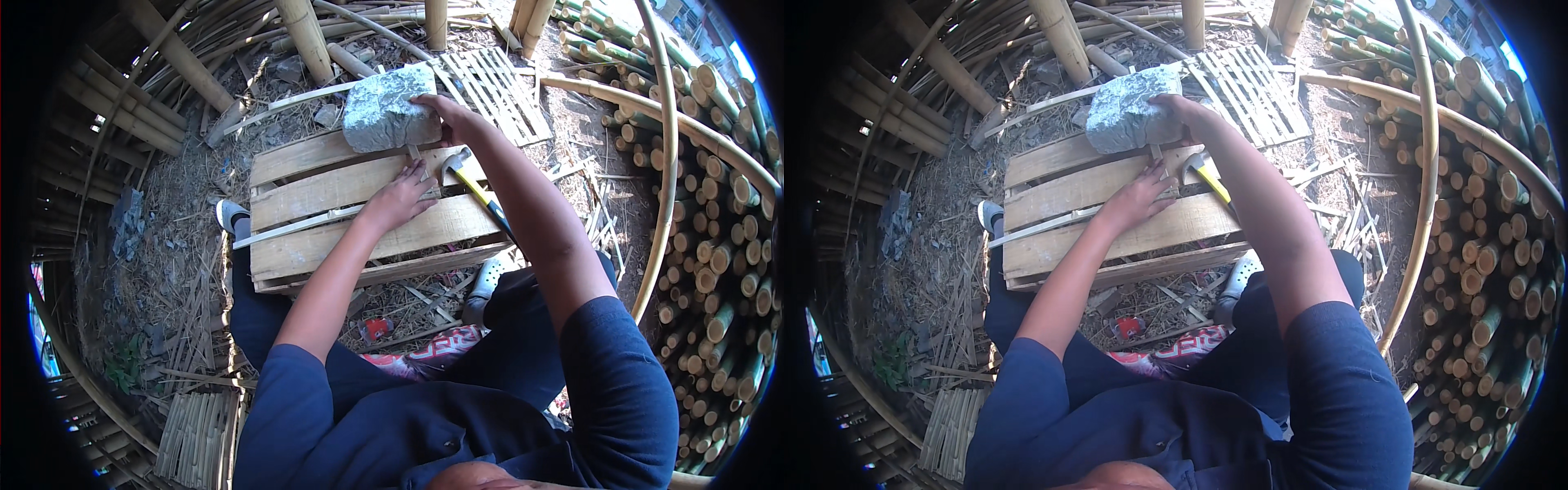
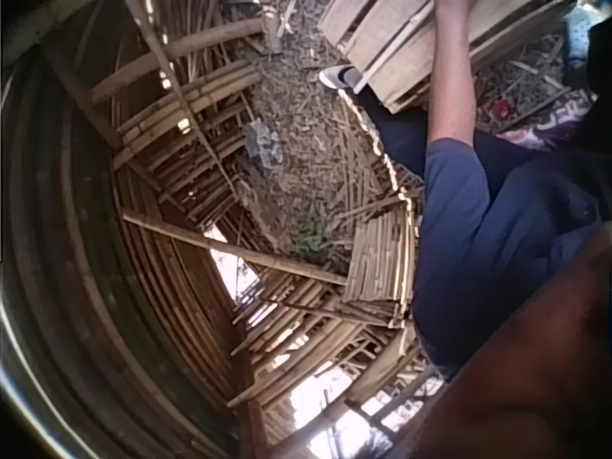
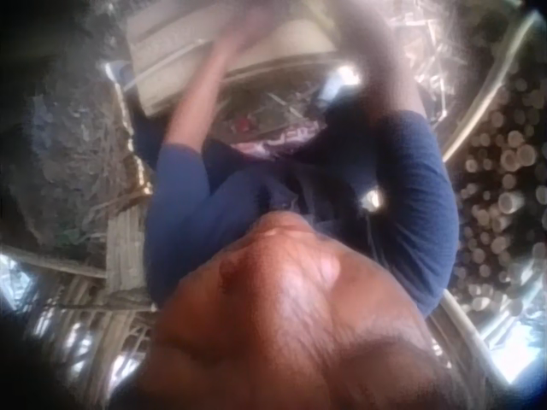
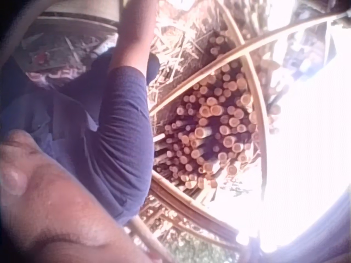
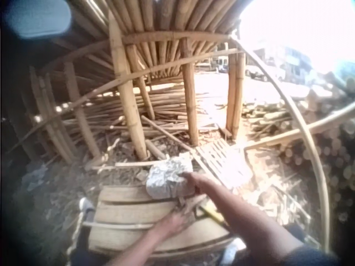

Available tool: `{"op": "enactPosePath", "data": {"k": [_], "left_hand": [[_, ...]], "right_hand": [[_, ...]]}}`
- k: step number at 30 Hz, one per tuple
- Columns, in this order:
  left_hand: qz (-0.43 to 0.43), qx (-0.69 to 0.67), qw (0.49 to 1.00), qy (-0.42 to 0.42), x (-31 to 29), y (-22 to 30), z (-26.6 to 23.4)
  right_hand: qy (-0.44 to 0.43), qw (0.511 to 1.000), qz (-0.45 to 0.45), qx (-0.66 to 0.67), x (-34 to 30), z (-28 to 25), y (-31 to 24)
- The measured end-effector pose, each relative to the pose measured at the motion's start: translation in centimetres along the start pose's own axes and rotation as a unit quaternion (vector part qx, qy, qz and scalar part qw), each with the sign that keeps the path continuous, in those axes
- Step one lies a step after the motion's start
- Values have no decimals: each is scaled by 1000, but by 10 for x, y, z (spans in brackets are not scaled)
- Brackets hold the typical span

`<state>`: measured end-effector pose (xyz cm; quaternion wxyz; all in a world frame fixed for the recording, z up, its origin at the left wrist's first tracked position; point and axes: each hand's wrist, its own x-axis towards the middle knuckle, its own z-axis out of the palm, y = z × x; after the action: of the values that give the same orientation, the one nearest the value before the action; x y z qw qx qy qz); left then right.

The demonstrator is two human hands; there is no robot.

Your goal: The person assembles bamboo parts by aligning strips of wood and using a hammer to drive nails through them, while holding a large stone on the workspace to provide stability.

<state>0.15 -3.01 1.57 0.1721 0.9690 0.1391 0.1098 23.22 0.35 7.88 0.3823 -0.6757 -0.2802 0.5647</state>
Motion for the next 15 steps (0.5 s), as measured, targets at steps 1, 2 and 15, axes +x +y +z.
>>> {"op": "enactPosePath", "data": {"k": [1, 2, 15], "left_hand": [[1, -9, 1000, 0, -2, 1, -1], [0, -10, 1000, -1, -3, 3, -1], [17, -55, 996, 75, -18, 7, 5]], "right_hand": [[-2, 1000, 2, 1, -1, 3, 0], [3, 1000, 5, 3, -2, 6, 1], [-8, 996, 33, -84, -18, -2, -4]]}}
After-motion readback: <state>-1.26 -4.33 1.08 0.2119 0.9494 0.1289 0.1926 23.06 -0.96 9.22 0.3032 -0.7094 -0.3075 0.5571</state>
